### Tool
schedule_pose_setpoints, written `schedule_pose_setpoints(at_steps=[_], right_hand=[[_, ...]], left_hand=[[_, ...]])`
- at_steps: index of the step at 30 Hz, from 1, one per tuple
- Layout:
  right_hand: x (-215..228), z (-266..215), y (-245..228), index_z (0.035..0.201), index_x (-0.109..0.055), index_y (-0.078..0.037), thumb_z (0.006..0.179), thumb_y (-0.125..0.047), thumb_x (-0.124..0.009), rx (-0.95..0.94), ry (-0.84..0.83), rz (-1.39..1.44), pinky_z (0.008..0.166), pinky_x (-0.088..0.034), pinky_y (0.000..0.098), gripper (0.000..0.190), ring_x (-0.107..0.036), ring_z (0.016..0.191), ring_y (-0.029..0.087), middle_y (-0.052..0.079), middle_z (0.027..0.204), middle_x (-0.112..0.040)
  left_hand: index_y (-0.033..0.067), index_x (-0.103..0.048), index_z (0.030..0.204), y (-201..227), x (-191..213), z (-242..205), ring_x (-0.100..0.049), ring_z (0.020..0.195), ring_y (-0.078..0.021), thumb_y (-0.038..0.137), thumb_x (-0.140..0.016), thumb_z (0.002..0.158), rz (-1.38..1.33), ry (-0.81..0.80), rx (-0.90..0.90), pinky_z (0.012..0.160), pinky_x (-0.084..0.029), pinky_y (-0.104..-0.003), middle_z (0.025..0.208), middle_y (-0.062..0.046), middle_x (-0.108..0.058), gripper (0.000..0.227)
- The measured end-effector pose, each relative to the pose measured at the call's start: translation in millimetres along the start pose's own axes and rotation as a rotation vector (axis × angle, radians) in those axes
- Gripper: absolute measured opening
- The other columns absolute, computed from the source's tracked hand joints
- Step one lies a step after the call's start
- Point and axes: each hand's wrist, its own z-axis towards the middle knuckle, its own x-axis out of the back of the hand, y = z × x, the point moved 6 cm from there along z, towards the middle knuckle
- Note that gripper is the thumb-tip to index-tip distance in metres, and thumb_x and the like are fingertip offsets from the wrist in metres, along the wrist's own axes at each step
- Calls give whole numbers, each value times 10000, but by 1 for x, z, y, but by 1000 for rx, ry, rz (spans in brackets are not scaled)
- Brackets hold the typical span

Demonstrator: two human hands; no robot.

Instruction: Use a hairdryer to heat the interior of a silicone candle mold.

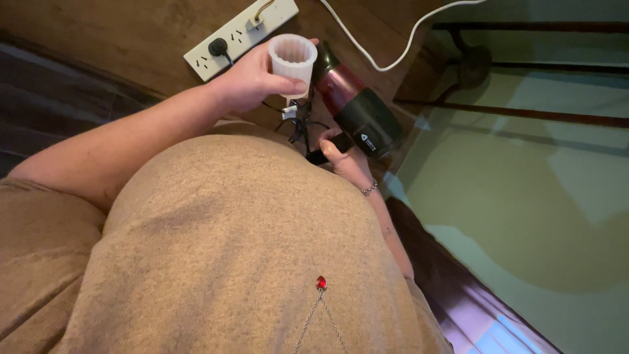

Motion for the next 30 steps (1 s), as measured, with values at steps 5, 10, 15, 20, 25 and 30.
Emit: schedule_pose_setpoints(at_steps=[5,10,15,20,25,30], right_hand=[[-2,0,3,1026,-681,-72,930,-301,-643,96,-33,75,917,-515,308,251,-653,992,138,16,989,-686],[-11,-5,-8,1036,-619,-38,958,-193,-706,227,-66,691,962,-523,362,194,-629,1003,194,66,1022,-640],[9,-12,-14,1144,-538,-42,953,-76,-685,393,18,884,870,-541,398,243,-625,905,237,119,963,-618],[25,-9,13,1215,-538,-25,963,-40,-694,367,67,998,809,-530,390,297,-593,896,211,100,963,-592],[29,-18,-3,1274,-550,-6,912,-38,-700,310,162,977,718,-530,367,394,-601,835,188,96,957,-618],[29,-22,-16,1142,-634,37,909,-49,-701,266,225,724,636,-530,327,258,-632,730,173,94,868,-660]], left_hand=[[29,-529,1500,-11,19,3,-609,1302,-121,65,-780,916,-16,79,-49,1140,-510,-327,1442,-30,-632,637],[62,-534,1390,2,23,5,-629,1247,-127,78,-828,882,51,176,-87,1088,-546,-337,1381,-26,-653,587],[138,-543,1368,28,18,2,-675,1164,-230,177,-895,778,736,337,-44,1010,-530,-387,1225,-71,-682,688],[94,-548,1336,29,13,8,-612,1182,-382,229,-933,761,1042,283,-219,980,-490,-480,1264,-152,-640,705],[101,-582,1281,28,5,11,-619,1126,-391,255,-923,754,1207,249,-254,940,-494,-497,1189,-150,-642,647],[119,-590,1246,27,5,7,-634,1116,-348,238,-896,812,1258,249,-343,920,-500,-489,1178,-113,-664,544]])
